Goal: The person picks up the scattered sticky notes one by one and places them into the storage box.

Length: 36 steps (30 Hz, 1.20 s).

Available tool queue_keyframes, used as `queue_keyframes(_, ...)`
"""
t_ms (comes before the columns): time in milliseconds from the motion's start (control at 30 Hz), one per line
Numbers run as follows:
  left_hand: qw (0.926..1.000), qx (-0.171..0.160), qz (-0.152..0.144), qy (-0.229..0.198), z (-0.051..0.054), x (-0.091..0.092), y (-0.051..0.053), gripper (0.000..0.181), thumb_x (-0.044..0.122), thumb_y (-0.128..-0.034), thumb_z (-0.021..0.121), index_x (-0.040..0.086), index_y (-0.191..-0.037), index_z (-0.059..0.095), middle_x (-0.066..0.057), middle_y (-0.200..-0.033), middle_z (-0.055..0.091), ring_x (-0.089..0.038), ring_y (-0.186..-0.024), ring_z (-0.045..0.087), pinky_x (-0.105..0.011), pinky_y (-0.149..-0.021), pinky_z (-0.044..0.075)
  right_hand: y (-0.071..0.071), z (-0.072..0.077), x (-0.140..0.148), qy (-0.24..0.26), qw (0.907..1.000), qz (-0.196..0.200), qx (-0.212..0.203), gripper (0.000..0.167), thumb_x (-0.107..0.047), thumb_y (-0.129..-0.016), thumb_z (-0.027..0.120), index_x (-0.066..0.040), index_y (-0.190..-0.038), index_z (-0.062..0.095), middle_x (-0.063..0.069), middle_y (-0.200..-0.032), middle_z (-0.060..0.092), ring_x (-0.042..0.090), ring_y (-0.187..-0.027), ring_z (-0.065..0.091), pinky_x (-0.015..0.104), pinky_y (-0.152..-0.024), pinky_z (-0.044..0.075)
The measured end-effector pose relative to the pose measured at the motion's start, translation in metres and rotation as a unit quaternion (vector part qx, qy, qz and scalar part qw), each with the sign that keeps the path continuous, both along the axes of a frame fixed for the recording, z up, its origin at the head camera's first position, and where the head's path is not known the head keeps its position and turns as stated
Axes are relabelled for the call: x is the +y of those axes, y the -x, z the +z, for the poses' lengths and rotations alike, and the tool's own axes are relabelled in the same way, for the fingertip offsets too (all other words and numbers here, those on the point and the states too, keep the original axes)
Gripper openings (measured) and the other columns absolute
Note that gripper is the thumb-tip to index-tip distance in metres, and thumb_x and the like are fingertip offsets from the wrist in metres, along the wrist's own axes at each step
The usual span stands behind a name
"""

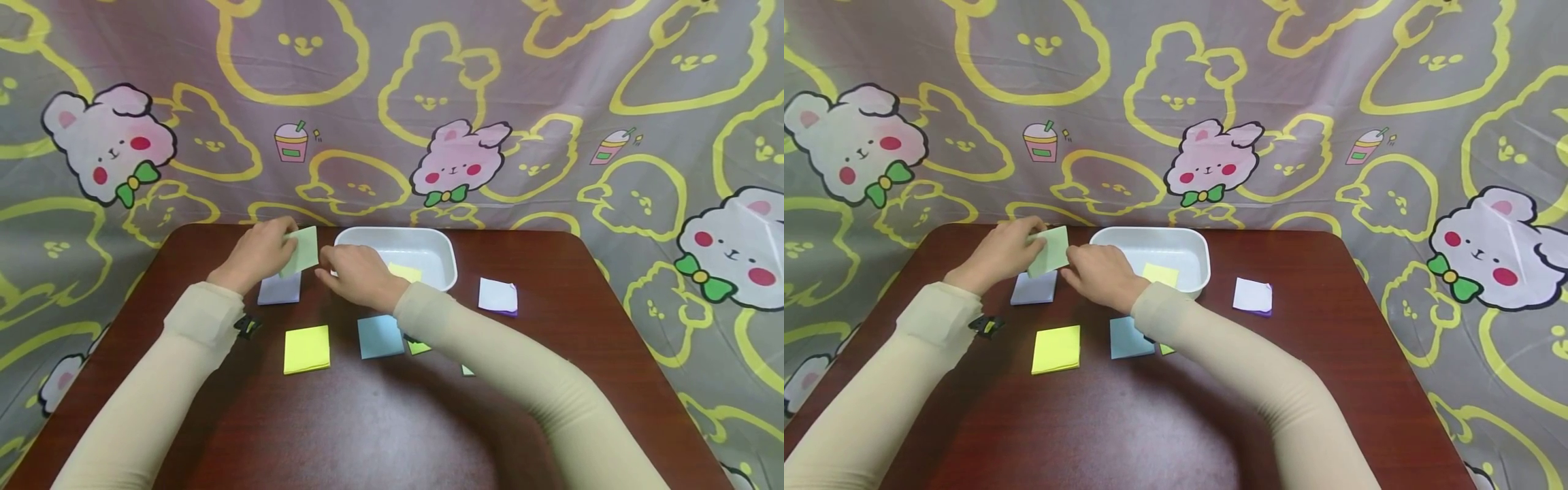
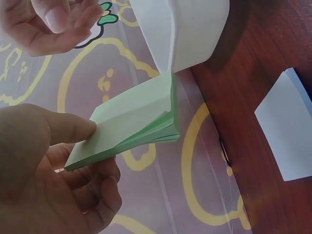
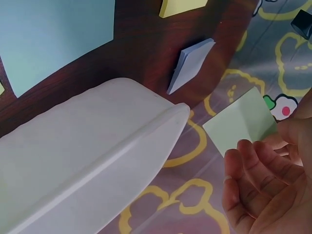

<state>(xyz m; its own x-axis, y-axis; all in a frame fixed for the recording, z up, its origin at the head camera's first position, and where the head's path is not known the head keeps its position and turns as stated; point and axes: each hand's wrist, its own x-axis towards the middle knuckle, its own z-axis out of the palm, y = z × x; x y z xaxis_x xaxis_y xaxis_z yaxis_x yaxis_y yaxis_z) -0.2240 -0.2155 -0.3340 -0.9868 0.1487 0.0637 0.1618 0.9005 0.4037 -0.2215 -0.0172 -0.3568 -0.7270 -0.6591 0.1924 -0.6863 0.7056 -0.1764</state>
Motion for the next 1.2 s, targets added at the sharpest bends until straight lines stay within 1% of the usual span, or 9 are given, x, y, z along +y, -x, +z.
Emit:
queue_keyframes(333, 1.0, 0.005, -0.001, -0.005, 0.007, 0.002, -0.003, 0.024, 0.015, -0.1027, 0.049, 0.0, -0.118, 0.06, -0.021, -0.108, 0.066, -0.032, -0.081, 0.061, -0.045, -0.07, 0.049, -0.002, 0.006, 0.004, 0.008, 1.0, -0.004, 0.0, 0.023, -0.035, -0.101, 0.059, -0.015, -0.092, 0.064, -0.002, -0.078, 0.064, 0.017, -0.07, 0.062, 0.035, -0.063, 0.05)
queue_keyframes(500, 0.9999, 0.011, -0.006, -0.008, 0.01, 0.002, -0.003, 0.025, 0.015, -0.1024, 0.049, 0.0, -0.118, 0.06, -0.022, -0.109, 0.066, -0.032, -0.082, 0.061, -0.046, -0.072, 0.049, 0.0, 0.009, 0.007, 0.018, 0.9997, -0.006, -0.013, 0.023, -0.034, -0.101, 0.059, -0.013, -0.098, 0.067, 0.002, -0.089, 0.072, 0.017, -0.079, 0.066, 0.036, -0.068, 0.053)
queue_keyframes(567, 0.9998, 0.015, -0.008, -0.011, 0.011, 0.003, -0.003, 0.024, 0.014, -0.1022, 0.049, 0.0, -0.117, 0.061, -0.022, -0.109, 0.067, -0.032, -0.082, 0.061, -0.047, -0.072, 0.049, 0.001, 0.01, 0.009, 0.021, 0.9997, -0.006, -0.012, 0.023, -0.034, -0.101, 0.059, -0.012, -0.1, 0.067, 0.002, -0.093, 0.073, 0.016, -0.082, 0.068, 0.036, -0.07, 0.054)
queue_keyframes(733, 0.9996, 0.019, -0.013, -0.016, 0.012, 0.005, -0.002, 0.023, 0.014, -0.1021, 0.049, 0.0, -0.116, 0.061, -0.021, -0.11, 0.067, -0.032, -0.083, 0.063, -0.046, -0.072, 0.051, 0.001, 0.011, 0.014, 0.021, 0.9998, -0.007, 0.0, 0.02, -0.033, -0.101, 0.06, -0.014, -0.1, 0.067, -0.001, -0.092, 0.072, 0.015, -0.082, 0.068, 0.035, -0.07, 0.055)
queue_keyframes(933, 0.9995, 0.019, -0.013, -0.021, 0.014, 0.007, -0.002, 0.024, 0.015, -0.1021, 0.048, 0.0, -0.117, 0.06, -0.022, -0.11, 0.066, -0.033, -0.084, 0.061, -0.046, -0.074, 0.05, 0.0, 0.011, 0.019, 0.018, 0.9998, -0.004, -0.003, 0.023, -0.033, -0.101, 0.059, -0.013, -0.105, 0.069, 0.0, -0.094, 0.072, 0.015, -0.083, 0.068, 0.034, -0.072, 0.055)
queue_keyframes(1200, 0.999, 0.019, -0.025, -0.031, 0.014, 0.013, 0.0, 0.025, 0.013, -0.102, 0.049, -0.001, -0.118, 0.061, -0.023, -0.116, 0.066, -0.035, -0.094, 0.06, -0.049, -0.082, 0.05, 0.0, 0.012, 0.026, 0.023, 0.9997, -0.004, -0.001, 0.024, -0.033, -0.101, 0.059, -0.012, -0.107, 0.069, 0.002, -0.095, 0.074, 0.017, -0.083, 0.069, 0.036, -0.073, 0.055)
